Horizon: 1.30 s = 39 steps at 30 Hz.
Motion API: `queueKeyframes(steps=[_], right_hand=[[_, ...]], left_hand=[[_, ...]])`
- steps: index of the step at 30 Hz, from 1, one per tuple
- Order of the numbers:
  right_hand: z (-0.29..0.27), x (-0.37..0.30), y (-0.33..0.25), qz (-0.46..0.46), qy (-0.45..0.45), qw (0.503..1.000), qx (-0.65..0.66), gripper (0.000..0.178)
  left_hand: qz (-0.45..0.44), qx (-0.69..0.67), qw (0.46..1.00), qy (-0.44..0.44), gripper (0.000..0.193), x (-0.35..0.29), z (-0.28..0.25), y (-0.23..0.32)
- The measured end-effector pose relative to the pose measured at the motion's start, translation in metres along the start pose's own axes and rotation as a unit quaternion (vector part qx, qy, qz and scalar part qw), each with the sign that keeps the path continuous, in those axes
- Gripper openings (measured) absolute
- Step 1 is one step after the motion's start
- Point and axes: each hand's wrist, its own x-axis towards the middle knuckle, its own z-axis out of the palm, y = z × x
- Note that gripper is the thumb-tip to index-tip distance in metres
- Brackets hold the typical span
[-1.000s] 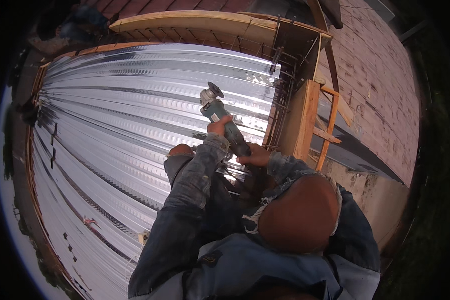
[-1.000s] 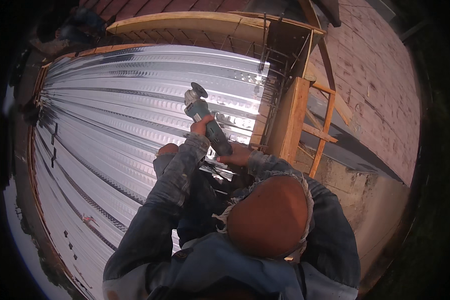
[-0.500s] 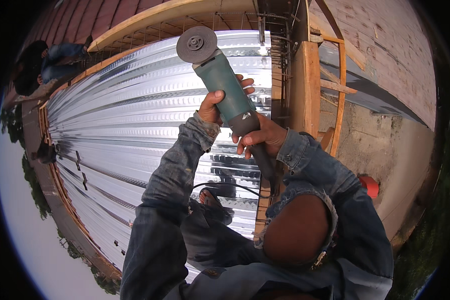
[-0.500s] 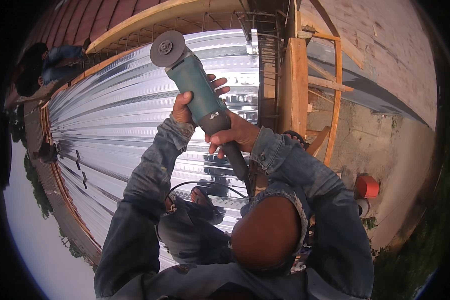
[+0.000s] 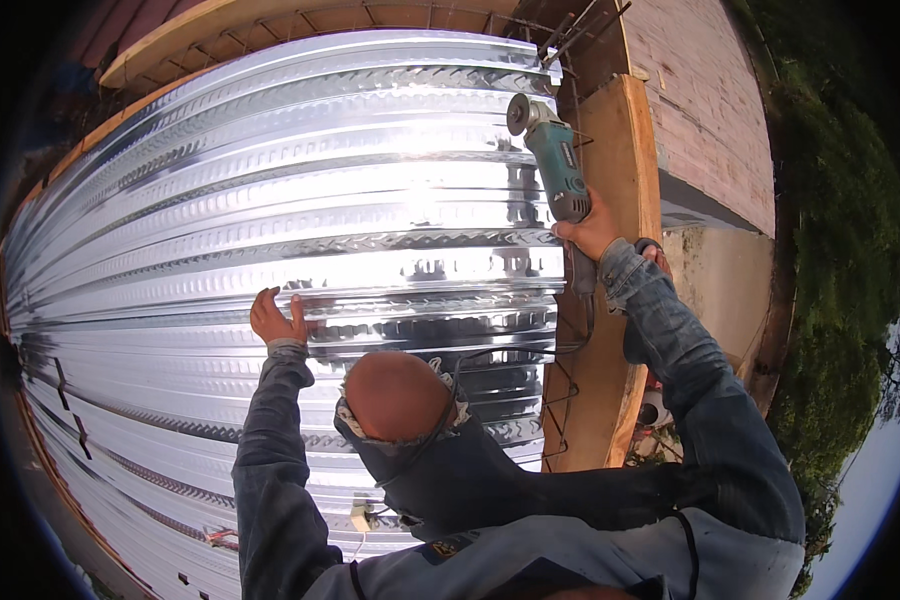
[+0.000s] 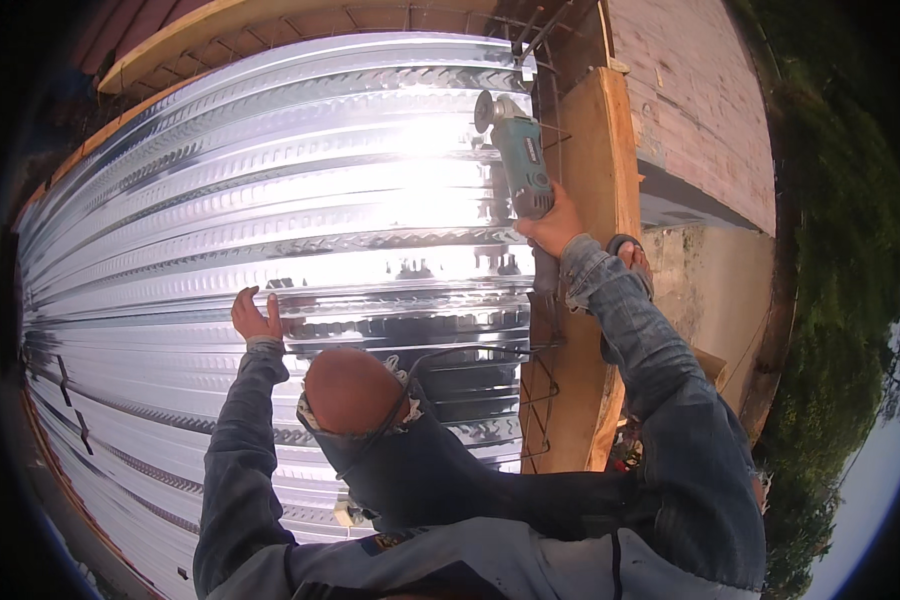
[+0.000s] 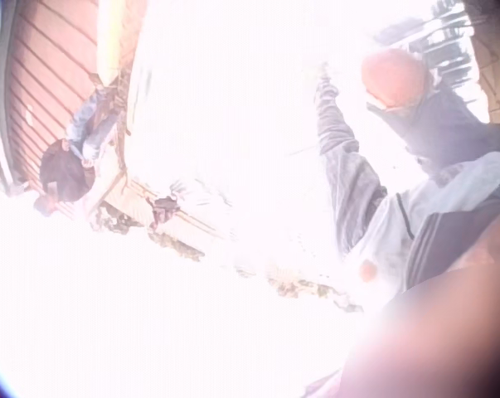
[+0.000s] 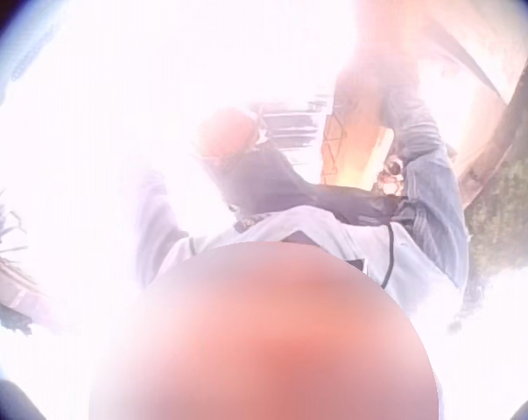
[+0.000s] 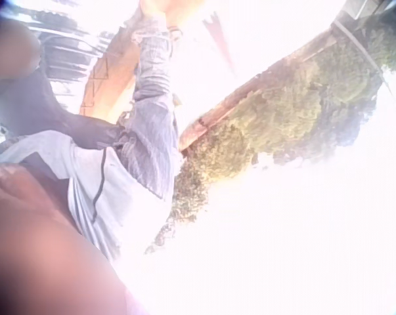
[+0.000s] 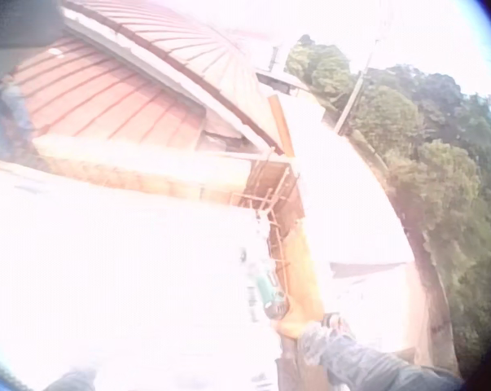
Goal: The person uses an angle grinder to cut corrugated metal sheets on a roof. They repeatedly position the grinder, cut along the sheet edges, and adjust the metal pieces while working on a sloped roof surface.
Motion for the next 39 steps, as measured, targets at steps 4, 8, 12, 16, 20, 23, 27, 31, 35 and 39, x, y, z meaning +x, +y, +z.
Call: queueKeyframes(steps=[4,8,12,16,20,23,27,31,35,39], right_hand=[[0.046,0.023,0.013,0.022,0.155,0.979,-0.133,0.095],[0.061,0.038,0.005,0.022,0.206,0.967,-0.152,0.096],[0.068,0.06,-0.003,0.047,0.244,0.939,-0.236,0.094],[0.073,0.08,-0.002,0.079,0.271,0.922,-0.264,0.09],[0.083,0.082,-0.003,0.097,0.299,0.915,-0.255,0.089],[0.081,0.085,-0.003,0.093,0.282,0.924,-0.243,0.087],[0.089,0.093,-0.007,0.09,0.307,0.91,-0.262,0.084],[0.095,0.095,-0.007,0.103,0.303,0.921,-0.224,0.082],[0.088,0.1,0.005,0.103,0.317,0.912,-0.241,0.081],[0.087,0.101,0.006,0.101,0.301,0.918,-0.237,0.082]], left_hand=[[-0.038,0.065,0.995,-0.07,0.045,-0.034,-0.004,-0.027],[-0.031,0.027,0.997,-0.065,0.044,-0.037,-0.003,-0.032],[-0.022,0.02,0.999,-0.013,0.043,-0.037,-0.006,-0.036],[-0.029,0.0,0.999,-0.025,0.043,-0.037,-0.004,-0.037],[-0.037,-0.004,0.999,-0.035,0.043,-0.033,-0.006,-0.038],[-0.049,-0.008,0.998,-0.046,0.042,-0.031,-0.008,-0.037],[-0.047,-0.019,0.998,-0.024,0.042,-0.032,-0.004,-0.041],[-0.044,-0.019,0.999,-0.02,0.042,-0.033,-0.005,-0.044],[-0.048,-0.028,0.998,-0.029,0.042,-0.031,-0.008,-0.041],[-0.051,-0.024,0.998,-0.03,0.042,-0.032,-0.008,-0.042]])
